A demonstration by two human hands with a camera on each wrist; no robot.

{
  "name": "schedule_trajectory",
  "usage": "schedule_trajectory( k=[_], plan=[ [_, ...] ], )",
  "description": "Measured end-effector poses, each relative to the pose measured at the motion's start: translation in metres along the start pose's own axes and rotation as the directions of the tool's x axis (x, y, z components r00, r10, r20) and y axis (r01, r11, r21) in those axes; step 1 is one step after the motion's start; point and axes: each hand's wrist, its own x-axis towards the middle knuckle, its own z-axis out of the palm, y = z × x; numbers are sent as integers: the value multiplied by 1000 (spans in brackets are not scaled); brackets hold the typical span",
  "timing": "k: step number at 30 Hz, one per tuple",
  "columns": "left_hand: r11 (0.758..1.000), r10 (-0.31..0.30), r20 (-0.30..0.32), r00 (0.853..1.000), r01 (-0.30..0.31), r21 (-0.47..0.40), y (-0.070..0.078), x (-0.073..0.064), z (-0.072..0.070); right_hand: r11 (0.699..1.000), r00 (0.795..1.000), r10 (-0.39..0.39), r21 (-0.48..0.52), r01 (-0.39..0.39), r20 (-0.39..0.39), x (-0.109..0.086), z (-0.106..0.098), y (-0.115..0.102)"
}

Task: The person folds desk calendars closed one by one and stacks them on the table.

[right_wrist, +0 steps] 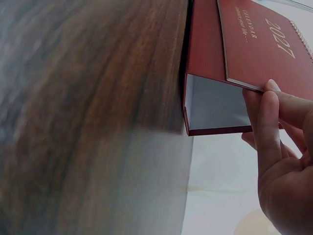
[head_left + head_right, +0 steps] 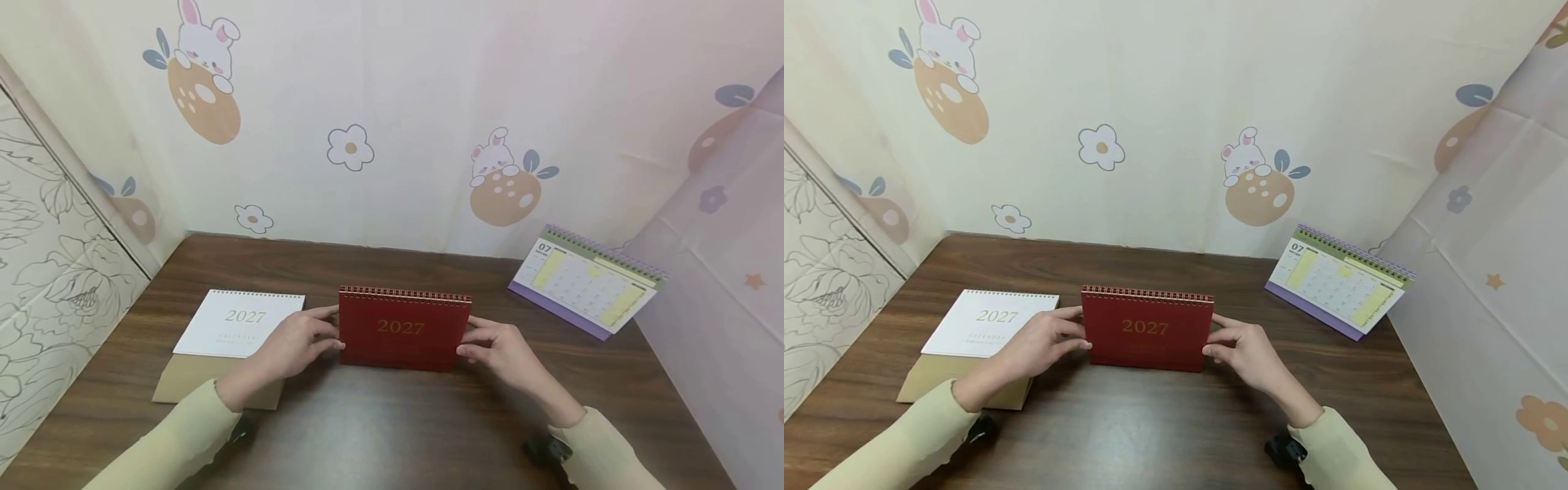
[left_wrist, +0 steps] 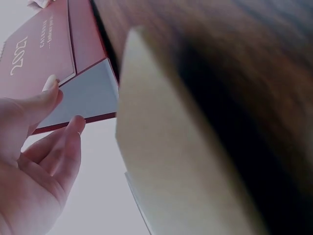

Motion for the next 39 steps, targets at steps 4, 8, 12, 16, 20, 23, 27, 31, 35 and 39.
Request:
schedule_trajectory(
  k=[4,8,12,16,20,23,27,31,35,39],
  plan=[
    [1000,-7,-4,1000,7,-25,3,0,-3,1000,1000,11,12,-11,-17,-1,0,-4],
    [998,-9,-22,1000,7,-64,6,1,-6,1000,999,11,-15,-12,-42,-2,-1,-8],
    [995,-11,-44,999,6,-102,9,0,-11,997,998,-8,-80,2,-66,-4,-3,-15],
    [993,-26,-47,999,21,-115,13,-1,-16,999,997,-4,-53,0,-77,-8,-5,-22],
    [989,-75,-21,997,72,-127,17,-3,-21,1000,998,23,15,-22,-62,-11,-7,-31],
    [980,-117,5,993,116,-162,19,-5,-24,999,998,36,31,-34,-57,-13,-8,-36],
    [967,-147,20,989,148,-206,21,-6,-26,997,997,51,63,-47,-63,-12,-6,-39],
    [964,-149,22,989,150,-220,20,-6,-25,995,995,65,82,-59,-74,-11,-3,-37],
    [963,-150,19,989,150,-223,18,-6,-22,995,994,75,70,-70,-80,-10,0,-34],
    [960,-173,13,985,172,-219,15,-4,-18,996,993,86,41,-83,-79,-9,1,-32]
  ],
)
